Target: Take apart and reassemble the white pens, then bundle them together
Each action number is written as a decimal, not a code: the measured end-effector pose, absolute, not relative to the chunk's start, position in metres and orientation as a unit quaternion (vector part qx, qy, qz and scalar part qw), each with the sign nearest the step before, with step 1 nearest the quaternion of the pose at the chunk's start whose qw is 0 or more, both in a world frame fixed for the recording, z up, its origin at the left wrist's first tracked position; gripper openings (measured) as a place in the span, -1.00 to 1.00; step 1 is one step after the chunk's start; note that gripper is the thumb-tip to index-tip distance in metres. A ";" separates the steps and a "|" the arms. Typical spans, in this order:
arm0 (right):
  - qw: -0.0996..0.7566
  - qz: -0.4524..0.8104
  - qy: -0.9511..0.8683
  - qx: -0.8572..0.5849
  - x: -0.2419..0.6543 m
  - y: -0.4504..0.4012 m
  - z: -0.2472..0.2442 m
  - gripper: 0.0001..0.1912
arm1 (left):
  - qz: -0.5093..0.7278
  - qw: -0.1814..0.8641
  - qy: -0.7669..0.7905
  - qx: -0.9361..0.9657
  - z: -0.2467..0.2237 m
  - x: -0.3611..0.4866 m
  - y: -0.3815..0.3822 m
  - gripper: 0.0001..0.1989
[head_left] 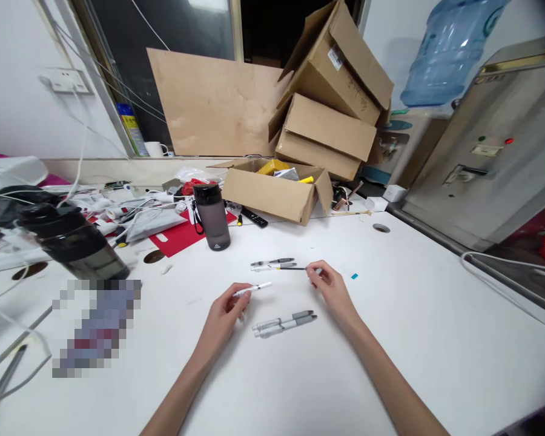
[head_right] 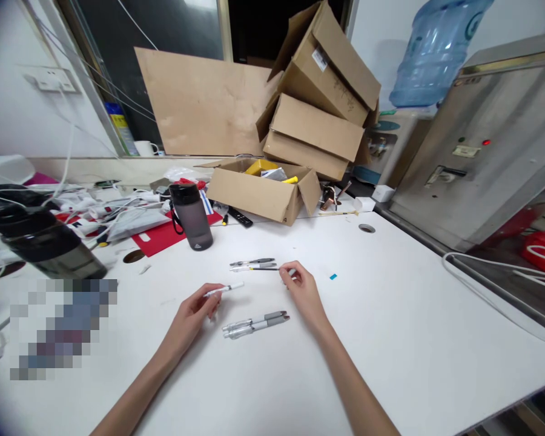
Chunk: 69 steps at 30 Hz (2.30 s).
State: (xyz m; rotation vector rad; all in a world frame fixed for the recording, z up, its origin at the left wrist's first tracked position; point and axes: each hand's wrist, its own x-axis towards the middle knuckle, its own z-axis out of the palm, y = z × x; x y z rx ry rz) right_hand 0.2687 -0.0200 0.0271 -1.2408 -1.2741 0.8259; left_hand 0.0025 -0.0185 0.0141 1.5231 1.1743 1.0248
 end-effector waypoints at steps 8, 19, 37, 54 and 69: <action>0.551 0.351 -0.537 -0.535 0.269 -0.020 0.029 -0.70 | 0.412 0.468 0.481 0.616 0.015 0.003 -0.020 -0.63; 0.549 0.347 -0.539 -0.537 0.271 -0.021 0.029 -0.67 | 0.420 0.458 0.483 0.617 0.016 0.003 -0.020 -0.61; 0.551 0.346 -0.528 -0.546 0.274 -0.015 0.015 -0.44 | 0.424 0.460 0.476 0.618 0.016 0.005 -0.020 -0.61; 0.560 0.365 -0.533 -0.519 0.274 -0.020 0.029 -0.70 | 0.433 0.474 0.468 0.607 0.014 0.003 -0.017 -0.65; 0.547 0.384 -0.531 -0.522 0.274 -0.022 0.029 -0.80 | 0.450 0.483 0.478 0.580 0.019 0.001 -0.016 -0.67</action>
